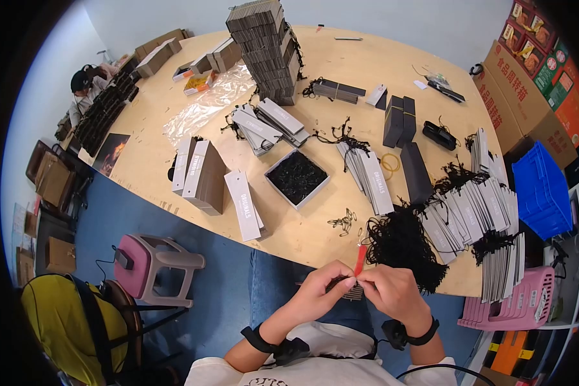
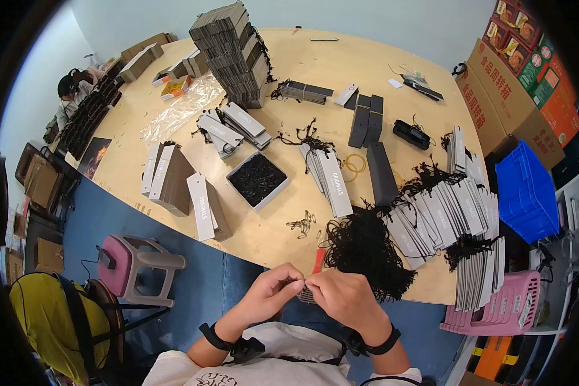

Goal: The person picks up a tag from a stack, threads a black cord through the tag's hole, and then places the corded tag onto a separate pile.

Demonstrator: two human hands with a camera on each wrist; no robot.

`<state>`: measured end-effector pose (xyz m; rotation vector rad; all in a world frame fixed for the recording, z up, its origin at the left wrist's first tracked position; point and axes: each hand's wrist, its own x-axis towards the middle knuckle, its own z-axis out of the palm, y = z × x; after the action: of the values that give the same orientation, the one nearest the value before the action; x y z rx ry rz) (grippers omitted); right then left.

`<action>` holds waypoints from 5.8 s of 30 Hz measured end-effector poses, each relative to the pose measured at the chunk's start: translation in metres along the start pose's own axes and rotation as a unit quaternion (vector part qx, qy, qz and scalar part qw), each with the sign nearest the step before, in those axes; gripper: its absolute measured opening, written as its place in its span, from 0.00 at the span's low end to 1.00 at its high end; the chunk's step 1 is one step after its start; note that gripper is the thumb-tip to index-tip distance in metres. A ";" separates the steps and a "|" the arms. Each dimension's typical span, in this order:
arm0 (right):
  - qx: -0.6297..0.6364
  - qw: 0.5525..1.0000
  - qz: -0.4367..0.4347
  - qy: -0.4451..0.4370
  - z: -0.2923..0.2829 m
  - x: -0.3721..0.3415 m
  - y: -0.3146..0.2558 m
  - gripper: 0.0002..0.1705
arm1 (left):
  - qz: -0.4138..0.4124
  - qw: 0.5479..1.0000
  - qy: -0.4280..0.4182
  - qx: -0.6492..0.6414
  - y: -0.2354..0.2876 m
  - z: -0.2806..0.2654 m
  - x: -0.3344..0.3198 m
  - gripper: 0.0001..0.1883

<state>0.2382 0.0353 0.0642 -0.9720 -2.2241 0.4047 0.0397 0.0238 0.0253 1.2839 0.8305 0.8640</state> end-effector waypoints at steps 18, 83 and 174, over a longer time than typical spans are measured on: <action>0.028 0.997 -0.018 0.068 0.010 -0.009 0.002 0.10 | -0.034 0.998 -0.013 -0.057 0.007 0.002 -0.002 0.06; -0.006 0.999 0.015 -0.043 -0.009 0.005 0.003 0.08 | 0.041 0.995 0.021 0.091 0.008 0.002 0.000 0.04; 0.113 0.992 0.017 -0.058 -0.004 -0.002 0.009 0.11 | -0.029 0.998 -0.031 -0.044 -0.001 0.001 -0.002 0.05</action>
<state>0.2467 0.0400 0.0621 -0.8861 -2.2083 0.7285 0.0401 0.0210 0.0246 1.1975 0.7698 0.8023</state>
